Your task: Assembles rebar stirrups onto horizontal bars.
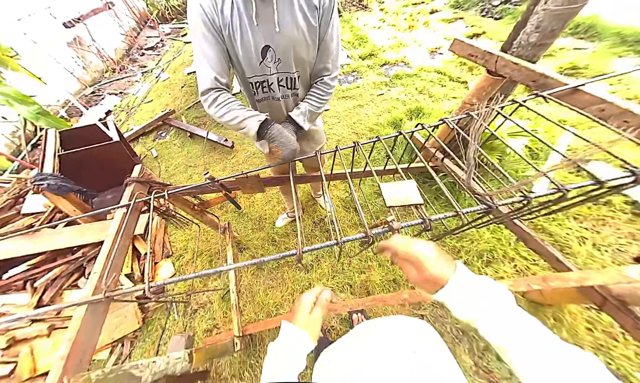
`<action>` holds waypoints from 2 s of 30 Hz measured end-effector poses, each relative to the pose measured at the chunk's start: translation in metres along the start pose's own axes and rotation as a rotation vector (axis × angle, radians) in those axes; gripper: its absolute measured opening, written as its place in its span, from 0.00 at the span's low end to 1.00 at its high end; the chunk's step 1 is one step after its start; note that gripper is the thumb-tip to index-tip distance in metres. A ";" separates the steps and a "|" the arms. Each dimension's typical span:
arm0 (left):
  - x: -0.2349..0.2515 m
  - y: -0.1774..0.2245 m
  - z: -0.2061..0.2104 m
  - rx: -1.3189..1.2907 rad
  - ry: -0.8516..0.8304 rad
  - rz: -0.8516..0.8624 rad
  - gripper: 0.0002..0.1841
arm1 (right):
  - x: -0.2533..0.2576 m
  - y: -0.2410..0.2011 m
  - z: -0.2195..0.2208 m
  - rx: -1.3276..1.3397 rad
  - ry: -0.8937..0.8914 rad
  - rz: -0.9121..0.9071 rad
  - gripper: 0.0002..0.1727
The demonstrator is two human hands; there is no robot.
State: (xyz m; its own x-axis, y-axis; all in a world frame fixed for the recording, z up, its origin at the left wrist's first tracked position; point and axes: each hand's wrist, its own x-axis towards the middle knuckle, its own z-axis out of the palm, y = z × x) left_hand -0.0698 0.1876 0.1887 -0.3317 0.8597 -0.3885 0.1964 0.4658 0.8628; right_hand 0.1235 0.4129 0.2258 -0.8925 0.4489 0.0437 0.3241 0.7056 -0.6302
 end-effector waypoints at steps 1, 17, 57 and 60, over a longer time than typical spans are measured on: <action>0.008 -0.012 0.004 -0.157 0.078 -0.032 0.18 | 0.007 0.002 -0.006 0.077 0.076 0.100 0.14; 0.068 0.023 0.045 -0.747 0.606 -0.193 0.11 | 0.035 -0.067 0.101 0.243 -0.230 0.255 0.17; 0.040 -0.073 -0.025 -1.051 0.502 -0.300 0.22 | 0.083 0.124 -0.006 1.138 0.646 1.314 0.20; 0.043 -0.071 -0.022 -1.046 0.490 -0.337 0.21 | 0.089 0.118 -0.007 1.402 0.627 1.264 0.21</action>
State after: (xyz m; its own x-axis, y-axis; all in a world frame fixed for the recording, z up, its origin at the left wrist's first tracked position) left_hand -0.1187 0.1869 0.1177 -0.5825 0.4502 -0.6768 -0.7361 0.0610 0.6741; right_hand 0.0851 0.5403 0.1607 -0.0787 0.5745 -0.8147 -0.1373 -0.8157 -0.5620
